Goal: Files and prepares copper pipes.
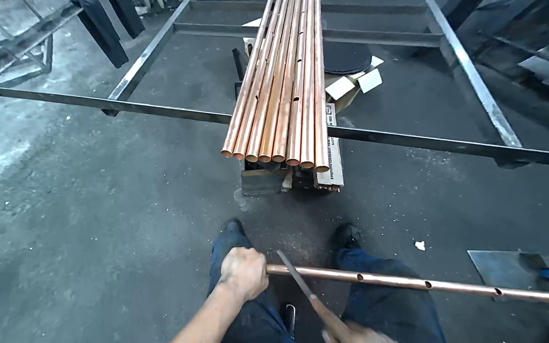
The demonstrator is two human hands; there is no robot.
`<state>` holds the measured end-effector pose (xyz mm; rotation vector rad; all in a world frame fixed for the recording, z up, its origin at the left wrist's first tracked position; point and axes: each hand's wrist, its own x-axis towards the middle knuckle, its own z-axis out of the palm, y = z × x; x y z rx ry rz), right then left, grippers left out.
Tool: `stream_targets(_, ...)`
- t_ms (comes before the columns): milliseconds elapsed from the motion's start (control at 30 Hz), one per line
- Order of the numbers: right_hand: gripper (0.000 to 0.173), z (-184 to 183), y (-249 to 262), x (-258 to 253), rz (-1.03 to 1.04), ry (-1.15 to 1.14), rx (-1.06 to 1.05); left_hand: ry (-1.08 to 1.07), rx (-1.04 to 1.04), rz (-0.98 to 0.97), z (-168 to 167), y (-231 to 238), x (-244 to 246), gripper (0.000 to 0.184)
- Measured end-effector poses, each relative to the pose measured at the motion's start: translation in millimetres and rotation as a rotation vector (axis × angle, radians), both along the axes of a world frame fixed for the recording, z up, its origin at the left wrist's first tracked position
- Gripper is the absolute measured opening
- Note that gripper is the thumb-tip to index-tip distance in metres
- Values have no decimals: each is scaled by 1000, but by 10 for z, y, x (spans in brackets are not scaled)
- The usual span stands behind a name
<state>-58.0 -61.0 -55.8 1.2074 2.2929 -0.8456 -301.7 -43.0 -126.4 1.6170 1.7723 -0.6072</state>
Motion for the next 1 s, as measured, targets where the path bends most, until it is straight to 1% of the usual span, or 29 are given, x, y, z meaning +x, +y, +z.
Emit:
stream_targets(100, 54, -308, 372, -481, -32, -77, 5, 2, 11, 16, -32, -39, 13, 32)
stream_targets(167, 52, -304, 590, -653, -20, -153, -55, 24, 35, 21, -39, -77, 3, 32)
stream_targets(200, 52, -274, 588, -603, -27, -136, -52, 32, 46, 25, -28, -101, -13, 35)
stream_targets(233, 52, -224, 543, -467, -48, -91, -29, 32, 61, 35, -21, -127, -22, 43)
stream_targets(300, 52, -106, 430, -77, -118, 37, 76, 38, 89, 68, -9, -190, -15, 78)
stream_targets(333, 53, -50, 393, 130, -145, 80, 115, 48, 93, 80, 7, -223, 3, 89)
stream_targets(367, 54, -8, 375, 325, -167, 109, 147, 56, 105, 73, 18, -247, 17, 93)
stream_targets(433, 56, 61, 364, 646, -201, 114, 146, 45, 153, 28, 18, -283, 46, 82)
stream_targets(500, 56, 18, 332, 868, -228, 116, 110, -7, 260, -45, -47, -312, 57, 64)
stream_targets(567, 56, -87, 291, 970, -241, 121, 82, -54, 374, -116, -150, -320, 48, 52)
stream_targets(600, 56, -122, 275, 977, -248, 127, 82, -62, 401, -137, -189, -317, 46, 51)
stream_targets(667, 55, -136, 255, 955, -253, 153, 105, -57, 410, -135, -248, -314, 55, 55)
stream_targets(800, 54, -119, 292, 980, -249, 210, 176, 0, 416, -73, -325, -287, 130, 71)
stream_targets(1000, 53, -138, 305, 1097, -242, 182, 163, 37, 439, -66, -357, -241, 193, 77)
